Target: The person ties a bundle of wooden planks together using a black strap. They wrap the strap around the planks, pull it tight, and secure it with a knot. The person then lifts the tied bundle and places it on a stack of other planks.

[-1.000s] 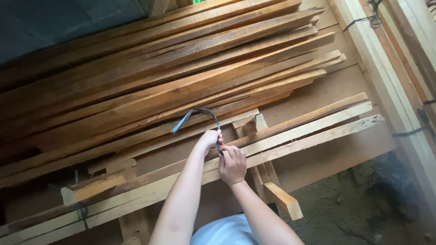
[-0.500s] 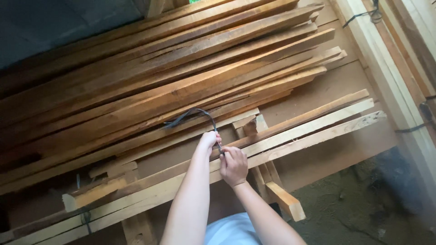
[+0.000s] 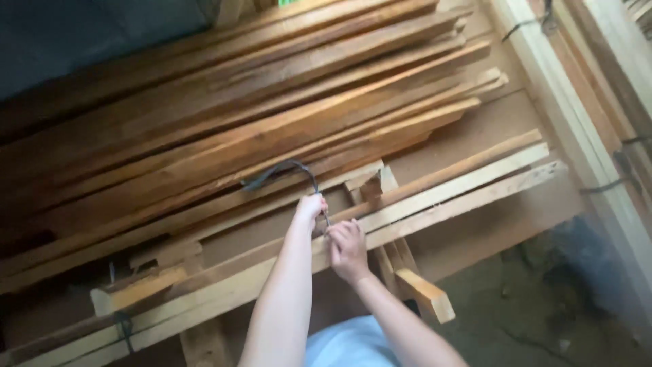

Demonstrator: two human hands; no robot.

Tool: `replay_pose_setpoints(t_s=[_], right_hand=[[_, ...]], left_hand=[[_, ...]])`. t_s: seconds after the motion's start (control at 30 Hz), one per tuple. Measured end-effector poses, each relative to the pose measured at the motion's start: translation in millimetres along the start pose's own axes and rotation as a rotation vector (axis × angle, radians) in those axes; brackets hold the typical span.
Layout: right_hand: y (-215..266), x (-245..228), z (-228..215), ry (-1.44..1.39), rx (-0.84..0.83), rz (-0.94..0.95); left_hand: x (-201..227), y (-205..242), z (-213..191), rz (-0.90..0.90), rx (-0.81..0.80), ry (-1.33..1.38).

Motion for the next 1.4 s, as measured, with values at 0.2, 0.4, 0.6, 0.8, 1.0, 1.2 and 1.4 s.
replay_pose_setpoints(t_s=[0.2, 0.4, 0.6, 0.8, 1.0, 1.2, 1.4], right_hand=[[-1.9, -12.6, -12.6, 0.042, 0.03, -0.107], [-31.8, -5.9, -6.5, -0.168, -0.028, -0.012], [-31.1, 2.1, 3.3, -0.274, 0.055, 0.04], [-18.5, -15.3, -20.5, -0.184, -0.147, -0.122], [-44.1, -25.9, -26.6, -0.104, -0.127, -0.115], [-59.9, -22.1, -15.9, -0.033, 0.107, -0.051], [-64.1, -23.4, -20.3, -0.066, 0.114, 0.019]], left_hand=[[-3.8, -10.9, 5.9, -0.06, -0.022, -0.104], [-7.5, -14.0, 9.9, -0.105, -0.066, 0.22], [32.9, 42.2, -13.7, -0.069, -0.054, 0.382], [3.7, 5.6, -4.0, -0.045, -0.01, 0.107], [5.9, 2.8, 1.2, -0.114, -0.038, 0.097], [17.2, 17.7, -7.0, -0.083, -0.054, 0.192], [13.1, 20.5, -2.9, -0.147, -0.05, 0.19]])
Point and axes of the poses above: each hand's wrist, its own y-axis away from the middle knuckle, its own z-axis out of the palm, x = y × z, the point moved 7 cm from there along -y, towards the middle knuckle, and after that the axes turned 2 degrees about z, right-handed, at the moved point
